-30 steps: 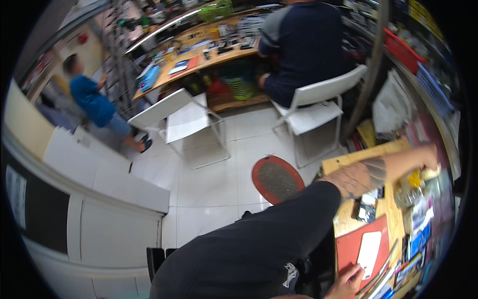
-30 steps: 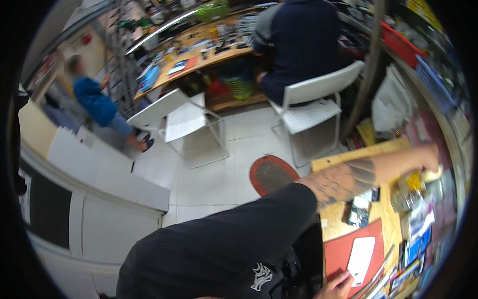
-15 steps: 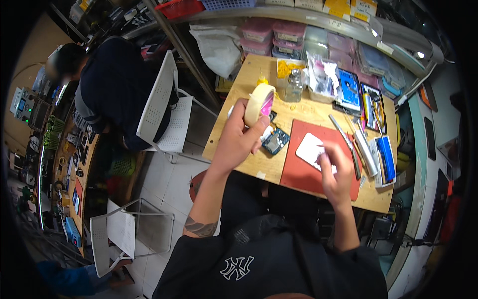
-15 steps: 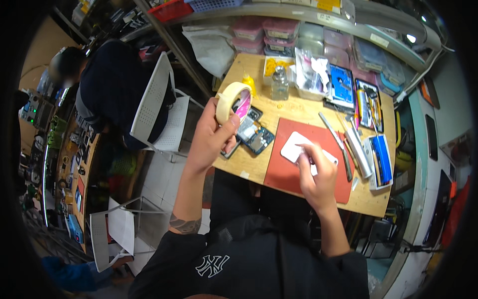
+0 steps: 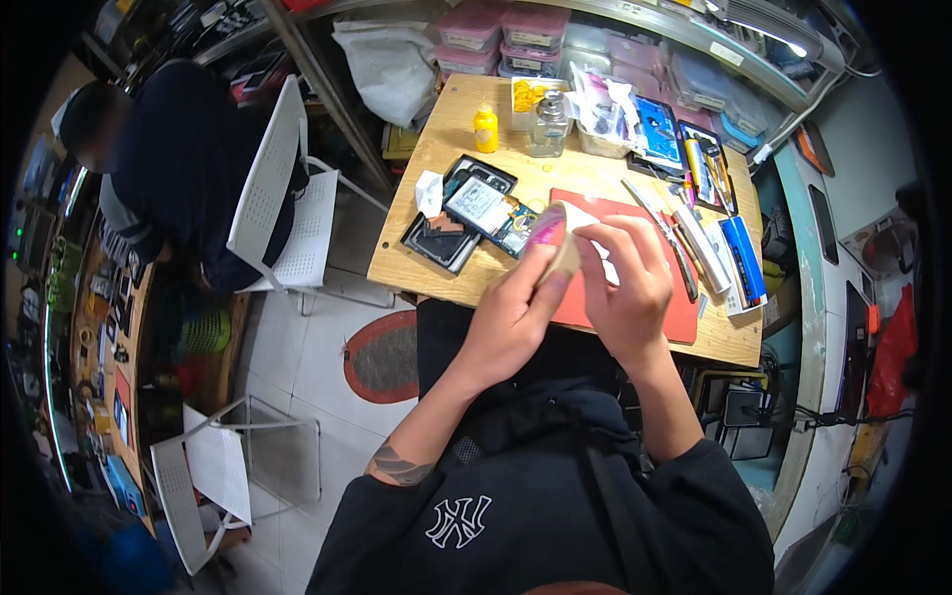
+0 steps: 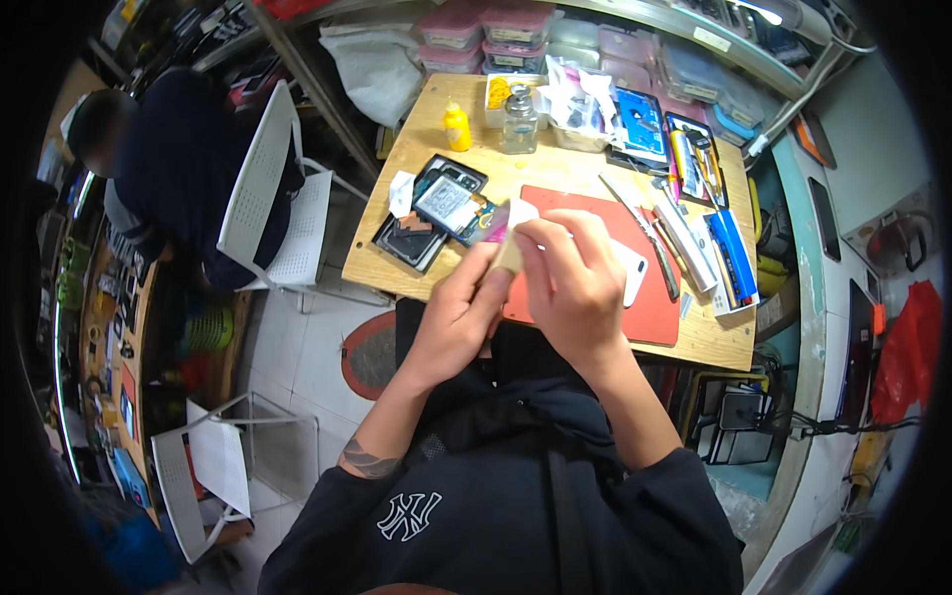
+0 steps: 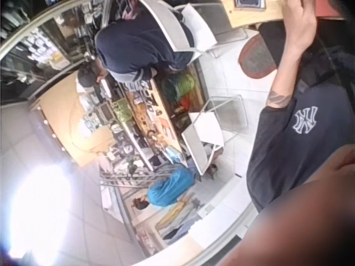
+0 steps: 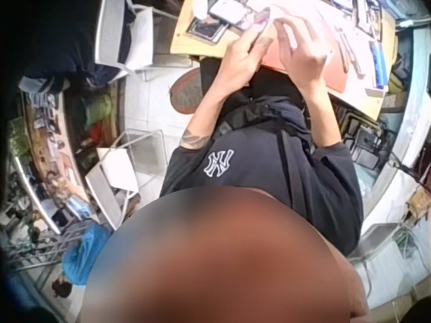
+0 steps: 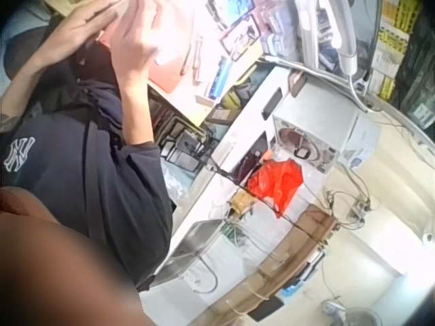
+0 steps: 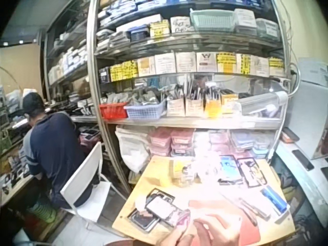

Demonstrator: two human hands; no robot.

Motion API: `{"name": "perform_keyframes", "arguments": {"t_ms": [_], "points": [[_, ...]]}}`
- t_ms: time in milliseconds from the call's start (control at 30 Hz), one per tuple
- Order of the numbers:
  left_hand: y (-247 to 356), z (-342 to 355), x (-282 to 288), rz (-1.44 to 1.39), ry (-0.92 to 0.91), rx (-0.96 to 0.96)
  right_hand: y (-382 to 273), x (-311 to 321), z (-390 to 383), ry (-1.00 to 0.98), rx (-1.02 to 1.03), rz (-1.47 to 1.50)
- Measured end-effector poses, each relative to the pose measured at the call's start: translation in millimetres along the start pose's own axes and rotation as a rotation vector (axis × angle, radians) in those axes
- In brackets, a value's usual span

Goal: The person cleans a smartphone screen with a wipe, then handles a detached display assembly and a phone chassis. They place the display into a laminating machine and operate its controls. The person then handles a small adhesive strip and a disassembled phone body on the workbench.

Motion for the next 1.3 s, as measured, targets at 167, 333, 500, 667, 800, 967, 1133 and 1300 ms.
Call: {"name": "perform_keyframes", "arguments": {"t_ms": [167,333,500,667,800,967,1133,1300], "points": [[-5,3,-16,-0.07,-0.065,-0.006,0,20,-23,-0.056,-0.004,-0.009],[-7,3,-22,-0.082,0.021,-0.093,1,29,-25,-0.091,-0.168,0.194],[4,-2,-18,-0.001,0.142,-0.166,-11,29,-20,-0.128,-0.161,0.263],[-1,-14,-25,0.165,0.1,-0.181,1,31,-39,-0.109,-0.232,0.213],[-10,-16,-31,0.259,0.095,-0.134,20,29,-52,-0.093,-0.425,0.23],[-2,-15,-20,0.206,0.425,-0.273,29,9,-36,-0.065,-0.254,0.367],[-5,-16,-9,0.261,0.516,-0.228,17,3,-35,-0.05,-0.566,0.399],[-7,-16,-1,0.177,0.477,-0.135,2,-6,-32,-0.071,-0.413,0.436]]}}
Point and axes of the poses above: each hand's wrist, its own z-axis towards the middle knuckle, its own x-axis out of the back of the hand, y = z × x, the point moved 3 cm from there along z, towards the middle knuckle, and after that the axes turned 13 degrees about z, right-handed, at the moved point
